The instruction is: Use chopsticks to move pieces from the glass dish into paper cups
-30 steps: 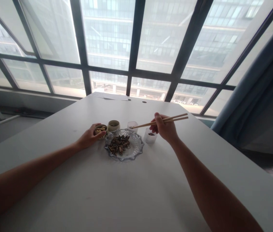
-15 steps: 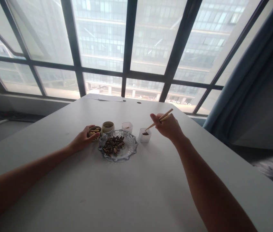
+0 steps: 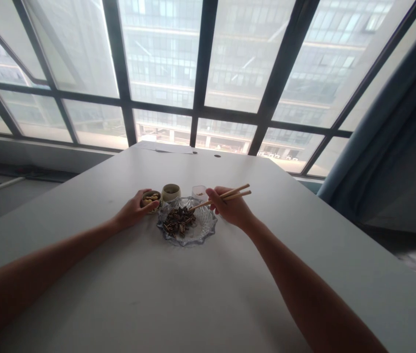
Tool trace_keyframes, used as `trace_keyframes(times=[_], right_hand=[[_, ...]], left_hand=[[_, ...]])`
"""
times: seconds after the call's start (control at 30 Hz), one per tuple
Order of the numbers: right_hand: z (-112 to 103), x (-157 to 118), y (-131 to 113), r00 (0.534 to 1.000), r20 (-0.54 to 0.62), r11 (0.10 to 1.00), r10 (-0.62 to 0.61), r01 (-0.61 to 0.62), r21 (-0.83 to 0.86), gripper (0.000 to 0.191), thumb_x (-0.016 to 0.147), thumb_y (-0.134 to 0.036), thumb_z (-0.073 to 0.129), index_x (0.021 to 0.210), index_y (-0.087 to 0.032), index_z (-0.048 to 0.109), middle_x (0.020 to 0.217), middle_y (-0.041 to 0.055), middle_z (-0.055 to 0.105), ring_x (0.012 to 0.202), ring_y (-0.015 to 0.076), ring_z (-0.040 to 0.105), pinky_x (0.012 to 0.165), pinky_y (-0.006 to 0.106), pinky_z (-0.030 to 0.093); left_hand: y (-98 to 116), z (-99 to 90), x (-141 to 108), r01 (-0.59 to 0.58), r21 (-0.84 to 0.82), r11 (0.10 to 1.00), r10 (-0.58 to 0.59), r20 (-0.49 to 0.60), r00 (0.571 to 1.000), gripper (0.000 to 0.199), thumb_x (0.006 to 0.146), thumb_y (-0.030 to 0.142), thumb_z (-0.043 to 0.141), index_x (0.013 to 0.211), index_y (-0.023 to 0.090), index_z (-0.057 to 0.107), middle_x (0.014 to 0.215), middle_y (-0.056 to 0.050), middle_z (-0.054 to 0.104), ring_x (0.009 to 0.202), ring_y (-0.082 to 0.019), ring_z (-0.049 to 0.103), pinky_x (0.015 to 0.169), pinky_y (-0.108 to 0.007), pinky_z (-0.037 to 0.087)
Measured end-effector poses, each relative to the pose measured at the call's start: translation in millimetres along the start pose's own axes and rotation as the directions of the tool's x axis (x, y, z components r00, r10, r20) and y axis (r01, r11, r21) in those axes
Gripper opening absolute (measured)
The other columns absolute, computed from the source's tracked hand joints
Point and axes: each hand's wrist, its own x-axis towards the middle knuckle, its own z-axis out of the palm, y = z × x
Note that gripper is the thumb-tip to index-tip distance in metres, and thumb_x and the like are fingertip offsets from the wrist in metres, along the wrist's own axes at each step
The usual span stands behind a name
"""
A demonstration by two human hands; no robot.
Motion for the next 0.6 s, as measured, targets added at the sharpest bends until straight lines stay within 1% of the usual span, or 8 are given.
trace_keyframes(times=[0.17, 0.27, 0.4, 0.6], right_hand=[[11.4, -1.7, 6.1, 1.0, -0.018, 1.0, -0.001, 0.001, 0.005, 0.061, 0.082, -0.076, 0.056, 0.06, -0.019, 0.06, 0.052, 0.004, 0.063, 0.044, 0.0123, 0.057, 0.041, 0.023, 0.046], [15.5, -1.9, 10.8, 1.0, -0.026, 0.999, 0.003, -0.002, 0.037, 0.058, 0.083, -0.073, 0.059, 0.061, -0.019, 0.059, 0.055, 0.0044, 0.065, 0.045, 0.0127, 0.059, 0.042, 0.023, 0.046], [17.7, -2.4, 15.9, 1.0, -0.004, 0.999, 0.015, -0.014, 0.044, 0.055, 0.084, -0.07, 0.059, 0.065, -0.018, 0.062, 0.057, 0.0048, 0.067, 0.045, 0.0129, 0.059, 0.041, 0.023, 0.046], [15.1, -4.3, 15.3, 0.998, 0.05, 0.999, -0.032, 0.033, -0.022, 0.051, 0.086, -0.065, 0.061, 0.067, -0.018, 0.065, 0.058, 0.0049, 0.069, 0.046, 0.0134, 0.061, 0.043, 0.022, 0.047]], left_hand=[[1.9, -0.5, -0.9, 0.007, -0.005, 1.0, -0.007, 0.012, 1.0, 0.088, 0.074, 0.076, 0.059, 0.135, 0.013, 0.048, 0.122, -0.018, 0.068, 0.11, -0.032, 0.068, 0.098, -0.046, 0.053], [1.4, -0.1, -0.9, 0.003, -0.017, 1.0, -0.003, 0.006, 1.0, 0.085, 0.074, 0.074, 0.061, 0.134, 0.015, 0.049, 0.122, -0.017, 0.069, 0.111, -0.031, 0.067, 0.098, -0.046, 0.053], [1.1, 0.1, -1.2, 0.003, -0.016, 1.0, -0.003, 0.007, 1.0, 0.084, 0.074, 0.073, 0.062, 0.134, 0.015, 0.049, 0.122, -0.017, 0.069, 0.11, -0.031, 0.068, 0.098, -0.047, 0.053], [2.2, -0.7, -1.4, 0.003, -0.021, 1.0, -0.003, -0.001, 1.0, 0.082, 0.074, 0.071, 0.063, 0.133, 0.017, 0.05, 0.121, -0.015, 0.07, 0.11, -0.031, 0.068, 0.098, -0.046, 0.053]])
